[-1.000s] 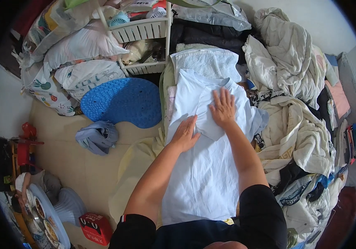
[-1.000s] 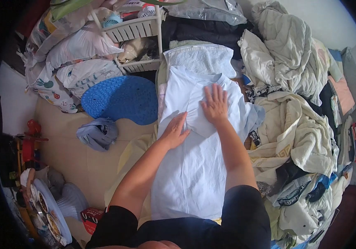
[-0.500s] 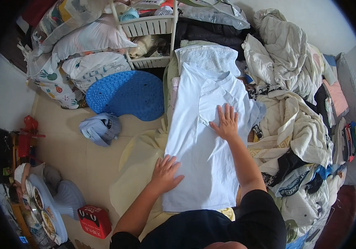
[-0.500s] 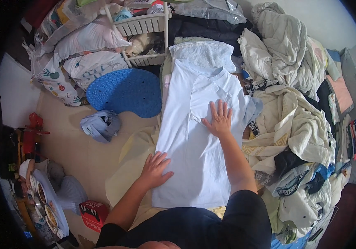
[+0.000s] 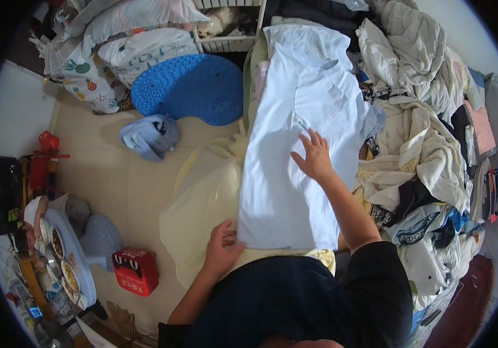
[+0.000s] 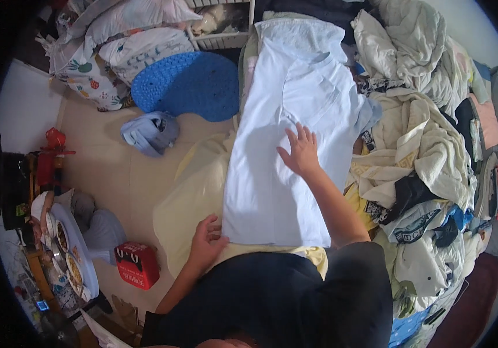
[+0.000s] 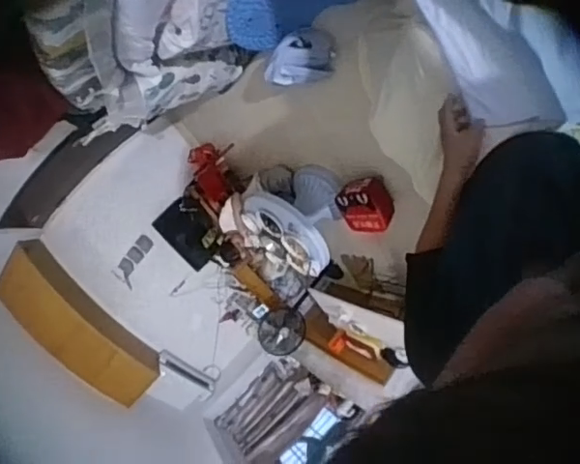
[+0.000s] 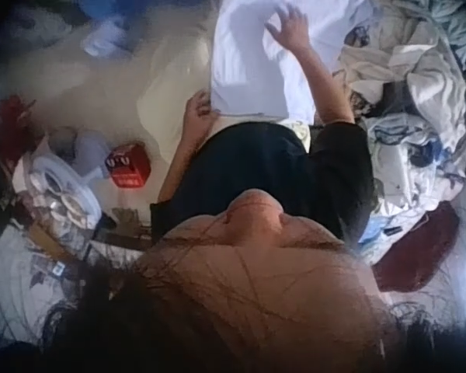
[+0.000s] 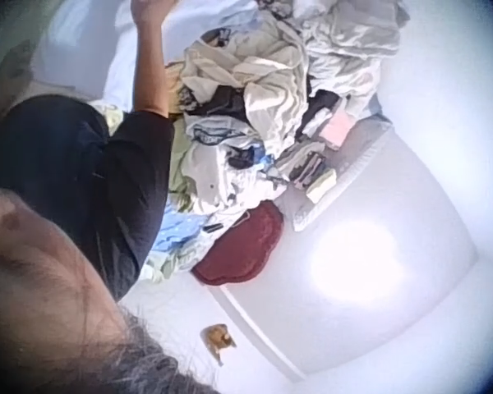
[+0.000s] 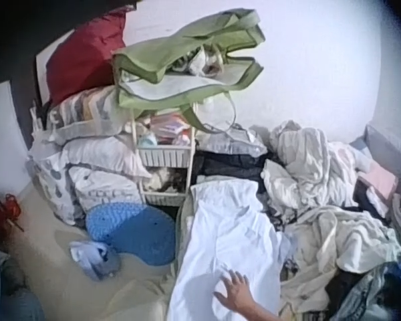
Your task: Folding a light blue t-shirt on a bed.
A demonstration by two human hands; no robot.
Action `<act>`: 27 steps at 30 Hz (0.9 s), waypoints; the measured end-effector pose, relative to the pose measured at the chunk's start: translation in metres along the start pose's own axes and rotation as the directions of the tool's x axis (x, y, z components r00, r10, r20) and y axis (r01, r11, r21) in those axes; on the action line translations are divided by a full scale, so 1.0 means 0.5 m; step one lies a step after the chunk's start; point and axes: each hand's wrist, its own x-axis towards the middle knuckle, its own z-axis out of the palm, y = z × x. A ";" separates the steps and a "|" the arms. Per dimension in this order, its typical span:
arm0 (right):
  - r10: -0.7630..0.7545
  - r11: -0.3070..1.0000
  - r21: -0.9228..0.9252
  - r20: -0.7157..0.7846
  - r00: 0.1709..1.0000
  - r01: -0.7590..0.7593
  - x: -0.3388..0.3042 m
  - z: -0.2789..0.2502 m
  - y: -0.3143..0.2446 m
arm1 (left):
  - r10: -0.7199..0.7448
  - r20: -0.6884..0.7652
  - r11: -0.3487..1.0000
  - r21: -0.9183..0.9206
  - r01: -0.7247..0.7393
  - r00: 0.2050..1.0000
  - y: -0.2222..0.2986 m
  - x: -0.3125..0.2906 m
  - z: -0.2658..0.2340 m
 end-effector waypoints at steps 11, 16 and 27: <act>0.167 0.578 0.411 0.786 0.595 -0.705 -0.333 -0.167 -0.129 | -0.295 0.275 0.744 -0.535 0.401 0.915 -0.020 0.032 -0.008; 0.107 0.478 0.438 0.832 0.545 -0.762 -0.333 -0.164 -0.148 | -0.226 0.368 0.728 -0.551 0.407 0.902 -0.001 0.041 0.001; 0.085 0.532 0.451 0.814 0.575 -0.717 -0.335 -0.171 -0.180 | -0.314 0.361 0.746 -0.479 0.463 0.878 -0.010 0.013 -0.014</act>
